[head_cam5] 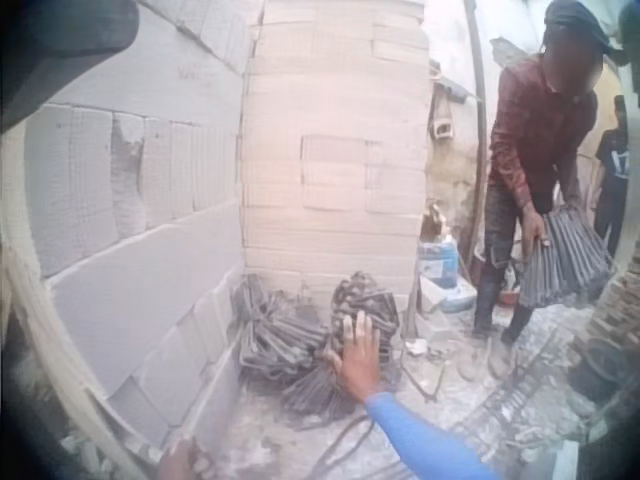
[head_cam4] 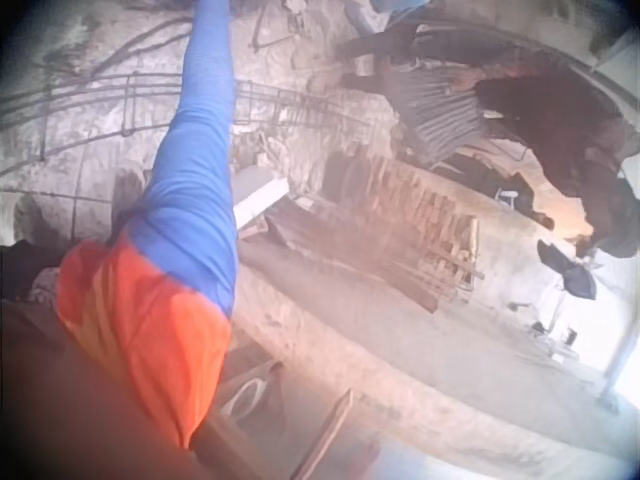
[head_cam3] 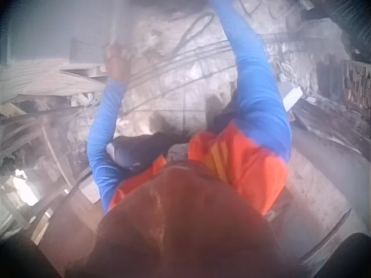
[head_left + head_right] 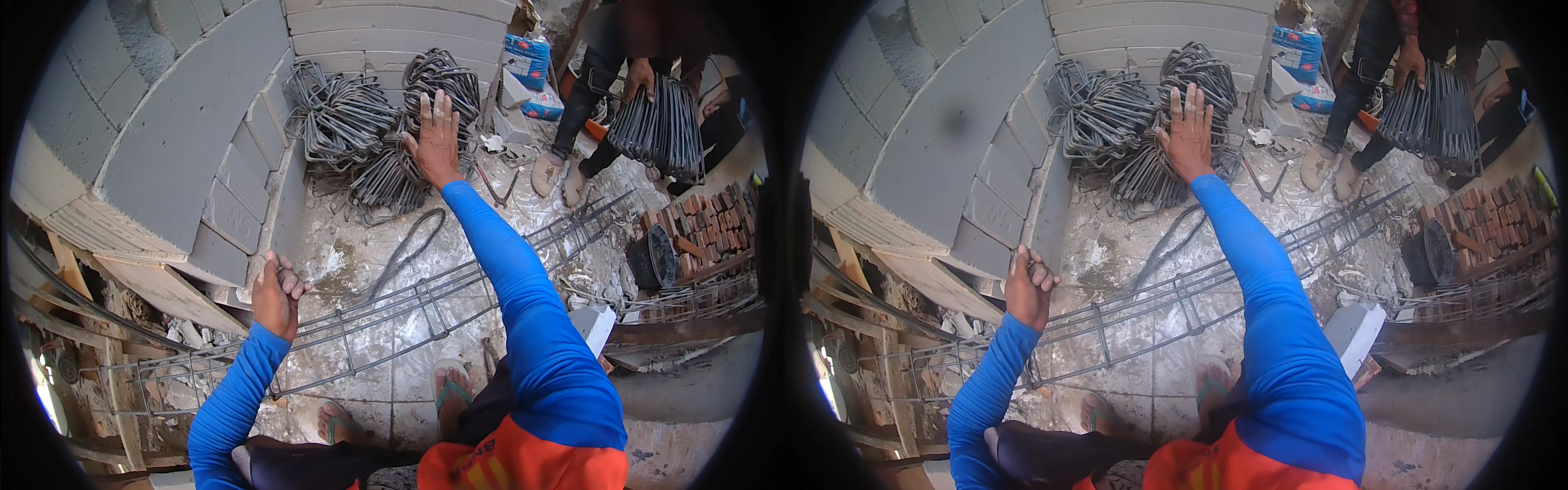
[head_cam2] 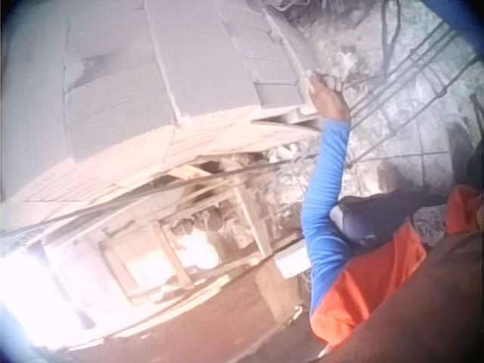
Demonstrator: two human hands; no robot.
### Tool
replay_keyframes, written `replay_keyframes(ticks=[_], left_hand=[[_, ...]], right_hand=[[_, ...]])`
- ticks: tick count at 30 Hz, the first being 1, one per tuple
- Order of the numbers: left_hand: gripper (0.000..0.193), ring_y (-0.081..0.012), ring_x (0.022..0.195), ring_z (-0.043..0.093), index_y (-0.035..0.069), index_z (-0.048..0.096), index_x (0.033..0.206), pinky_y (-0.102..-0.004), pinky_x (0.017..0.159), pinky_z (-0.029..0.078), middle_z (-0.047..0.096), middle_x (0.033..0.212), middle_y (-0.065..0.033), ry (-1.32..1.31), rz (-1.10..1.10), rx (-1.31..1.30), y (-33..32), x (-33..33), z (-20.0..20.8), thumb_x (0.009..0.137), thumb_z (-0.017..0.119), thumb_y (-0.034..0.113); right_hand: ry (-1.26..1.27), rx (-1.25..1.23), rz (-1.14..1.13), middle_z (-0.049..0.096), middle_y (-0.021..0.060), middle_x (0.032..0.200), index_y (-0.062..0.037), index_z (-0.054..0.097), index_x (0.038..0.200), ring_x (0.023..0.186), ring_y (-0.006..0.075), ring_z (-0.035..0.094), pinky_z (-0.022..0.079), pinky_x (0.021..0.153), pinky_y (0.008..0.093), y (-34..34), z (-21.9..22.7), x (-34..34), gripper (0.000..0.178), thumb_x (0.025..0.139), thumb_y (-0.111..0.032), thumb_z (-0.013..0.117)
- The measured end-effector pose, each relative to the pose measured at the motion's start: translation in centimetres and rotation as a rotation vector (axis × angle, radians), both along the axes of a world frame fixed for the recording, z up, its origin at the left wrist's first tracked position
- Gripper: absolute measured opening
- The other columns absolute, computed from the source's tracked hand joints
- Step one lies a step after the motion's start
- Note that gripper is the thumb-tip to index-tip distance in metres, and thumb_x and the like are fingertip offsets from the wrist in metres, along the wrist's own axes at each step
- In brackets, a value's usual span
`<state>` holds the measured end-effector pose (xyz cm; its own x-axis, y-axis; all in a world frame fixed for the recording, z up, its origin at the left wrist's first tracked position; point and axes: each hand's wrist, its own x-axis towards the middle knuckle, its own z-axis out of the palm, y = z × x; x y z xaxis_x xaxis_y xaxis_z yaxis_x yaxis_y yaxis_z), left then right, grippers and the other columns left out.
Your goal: The person assembles a rebar cage by tying metal stirrups onto longitudinal bars using wire and pliers. They position the stirrups, wrap the wire, and twist it tight to secure the structure.
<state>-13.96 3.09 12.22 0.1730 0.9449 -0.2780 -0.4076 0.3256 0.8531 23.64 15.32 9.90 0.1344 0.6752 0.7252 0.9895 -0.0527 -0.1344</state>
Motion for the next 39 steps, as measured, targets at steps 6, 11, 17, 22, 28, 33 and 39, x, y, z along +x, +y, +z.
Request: replay_keyframes(ticks=[6, 11, 17, 22, 28, 33, 39], left_hand=[[0.035, -0.0118, 0.056, 0.037, 0.008, 0.05, 0.091, -0.0339, 0.066, 0.048, 0.034, 0.061, 0.0027, 0.009, -0.014, -0.008, 0.3, 0.6, -0.9, 0.11, 0.043, 0.037], [0.031, -0.0114, 0.057, 0.037, 0.011, 0.049, 0.095, -0.0336, 0.07, 0.044, 0.033, 0.062, 0.0043, 0.047, -0.022, -0.016, 0.4, -0.1, -1.4, 0.109, 0.043, 0.038], [0.034, -0.0108, 0.058, 0.036, 0.011, 0.05, 0.093, -0.032, 0.069, 0.044, 0.031, 0.063, 0.0045, 0.04, 0.002, -0.021, 0.5, -1.4, -1.7, 0.109, 0.044, 0.04], [0.034, -0.0121, 0.059, 0.035, 0.009, 0.05, 0.093, -0.0327, 0.068, 0.045, 0.033, 0.064, 0.0029, 0.03, -0.001, -0.07, 0.4, -1.6, -2.6, 0.109, 0.044, 0.039], [0.035, -0.012, 0.058, 0.035, 0.009, 0.05, 0.093, -0.0333, 0.068, 0.046, 0.033, 0.064, 0.003, 0.017, -0.042, -0.065, 1.2, -0.4, -3.4, 0.11, 0.043, 0.039], [0.034, -0.0112, 0.058, 0.035, 0.009, 0.051, 0.094, -0.0328, 0.068, 0.045, 0.033, 0.063, 0.0033, 0.074, -0.078, -0.06, 1.4, 0.7, -3.6, 0.109, 0.044, 0.038], [0.029, -0.0081, 0.058, 0.031, 0.012, 0.051, 0.096, -0.0287, 0.065, 0.041, 0.03, 0.063, 0.0059, 0.201, -0.079, 0.066, 1.9, 1.3, -3.9, 0.109, 0.046, 0.038]], right_hand=[[0.06, 0.029, -0.023, 0.009, 0.021, 0.167, -0.0087, 0.01, 0.162, 0.154, 0.043, 0.008, 0.011, 0.123, 0.0571, 0.9, -0.7, 0.9, 0.09, 0.095, -0.033, 0.066], [0.084, 0.08, -0.016, 0.01, 0.0193, 0.167, -0.0052, 0.012, 0.161, 0.154, 0.0425, 0.006, 0.009, 0.124, 0.0565, 1.8, -1.0, 1.6, 0.09, 0.095, -0.033, 0.066], [0.172, 0.11, 0.038, 0.015, 0.0257, 0.165, 0.0046, 0.009, 0.158, 0.152, 0.0499, 0.004, 0.01, 0.124, 0.0564, 2.1, -0.2, 5.0, 0.09, 0.097, -0.034, 0.062], [0.198, 0.128, 0.022, 0.021, 0.0319, 0.161, 0.0082, 0.01, 0.157, 0.149, 0.0568, 0.001, 0.013, 0.123, 0.0563, 1.7, -0.6, 8.4, 0.093, 0.097, -0.039, 0.064], [0.28, 0.145, 0.089, 0.024, 0.0349, 0.158, 0.0114, 0.012, 0.155, 0.149, 0.0584, 0.0, 0.013, 0.122, 0.0563, 0.8, -0.6, 9.6, 0.093, 0.097, -0.038, 0.065], [0.183, 0.169, 0.119, 0.029, 0.0352, 0.156, 0.0052, 0.018, 0.157, 0.149, 0.0489, 0.021, 0.019, 0.123, 0.0495, 2.5, -0.9, 9.3, 0.092, 0.095, -0.043, 0.067], [0.068, 0.147, -0.017, 0.042, 0.0214, 0.154, 0.0006, 0.031, 0.154, 0.148, 0.0362, 0.033, 0.021, 0.124, 0.0463, 5.8, -0.1, 7.2, 0.087, 0.087, -0.036, 0.074]])
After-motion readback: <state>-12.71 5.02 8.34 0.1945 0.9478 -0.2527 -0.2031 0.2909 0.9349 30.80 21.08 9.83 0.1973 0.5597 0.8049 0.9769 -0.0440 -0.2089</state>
